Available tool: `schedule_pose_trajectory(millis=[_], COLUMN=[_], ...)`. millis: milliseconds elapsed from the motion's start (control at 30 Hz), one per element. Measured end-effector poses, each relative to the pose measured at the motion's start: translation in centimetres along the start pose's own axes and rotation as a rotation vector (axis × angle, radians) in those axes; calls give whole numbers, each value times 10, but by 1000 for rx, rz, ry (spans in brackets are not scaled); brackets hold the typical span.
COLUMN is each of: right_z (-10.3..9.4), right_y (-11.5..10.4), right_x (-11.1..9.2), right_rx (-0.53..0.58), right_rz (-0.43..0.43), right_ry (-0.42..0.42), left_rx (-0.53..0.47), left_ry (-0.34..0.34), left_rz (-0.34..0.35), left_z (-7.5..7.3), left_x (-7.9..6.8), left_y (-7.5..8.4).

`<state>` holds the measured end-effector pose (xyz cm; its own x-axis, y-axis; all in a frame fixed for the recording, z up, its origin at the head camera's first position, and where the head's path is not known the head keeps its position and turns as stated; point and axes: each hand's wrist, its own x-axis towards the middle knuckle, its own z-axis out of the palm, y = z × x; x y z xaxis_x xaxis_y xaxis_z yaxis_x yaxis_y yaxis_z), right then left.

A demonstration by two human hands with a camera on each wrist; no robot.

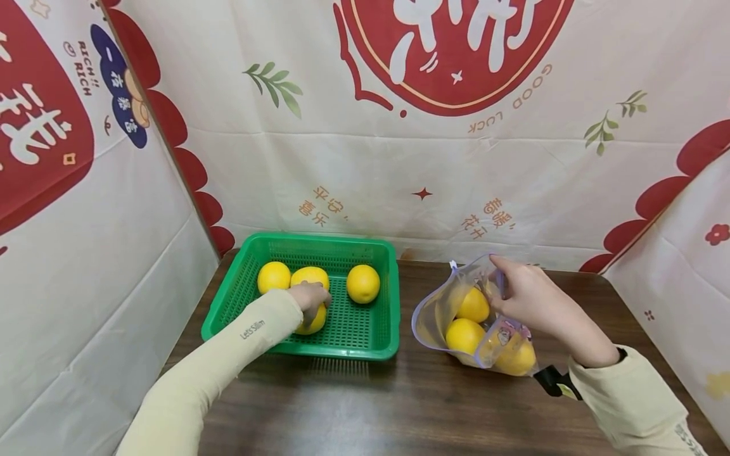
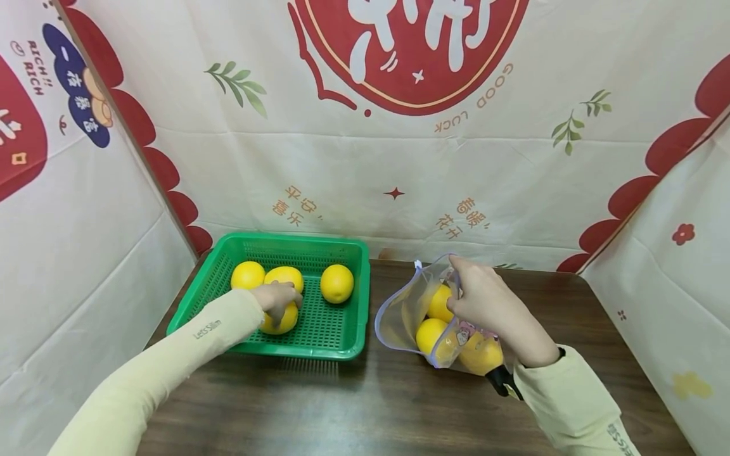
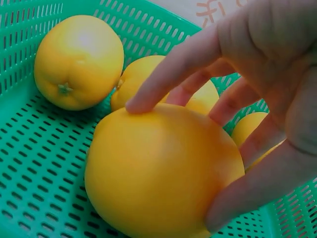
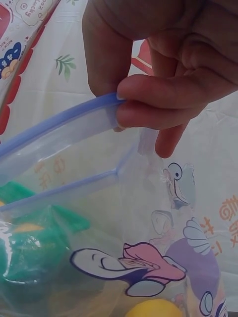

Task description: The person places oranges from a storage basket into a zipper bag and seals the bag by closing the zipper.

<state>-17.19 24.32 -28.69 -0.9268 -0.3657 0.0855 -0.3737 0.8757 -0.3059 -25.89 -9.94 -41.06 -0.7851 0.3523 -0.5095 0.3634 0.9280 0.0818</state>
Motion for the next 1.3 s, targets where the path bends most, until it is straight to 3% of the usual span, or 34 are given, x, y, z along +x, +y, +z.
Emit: schedule_pose_trajectory(millis=[433, 667, 1000, 1300], right_z=[-1, -1, -1, 0], right_y=[1, 1, 1, 2], right_x=[1, 2, 2, 2], right_rx=[-5, -4, -7, -6], right_rz=[-4, -17, -10, -14], right_ry=[0, 2, -7, 3], left_rx=[-45, -154, -158, -358], left_ry=[21, 99, 333, 532], left_rz=[-15, 76, 215, 312], left_z=[-1, -4, -13, -26], left_x=[0, -3, -19, -45], left_y=[-4, -11, -6, 27])
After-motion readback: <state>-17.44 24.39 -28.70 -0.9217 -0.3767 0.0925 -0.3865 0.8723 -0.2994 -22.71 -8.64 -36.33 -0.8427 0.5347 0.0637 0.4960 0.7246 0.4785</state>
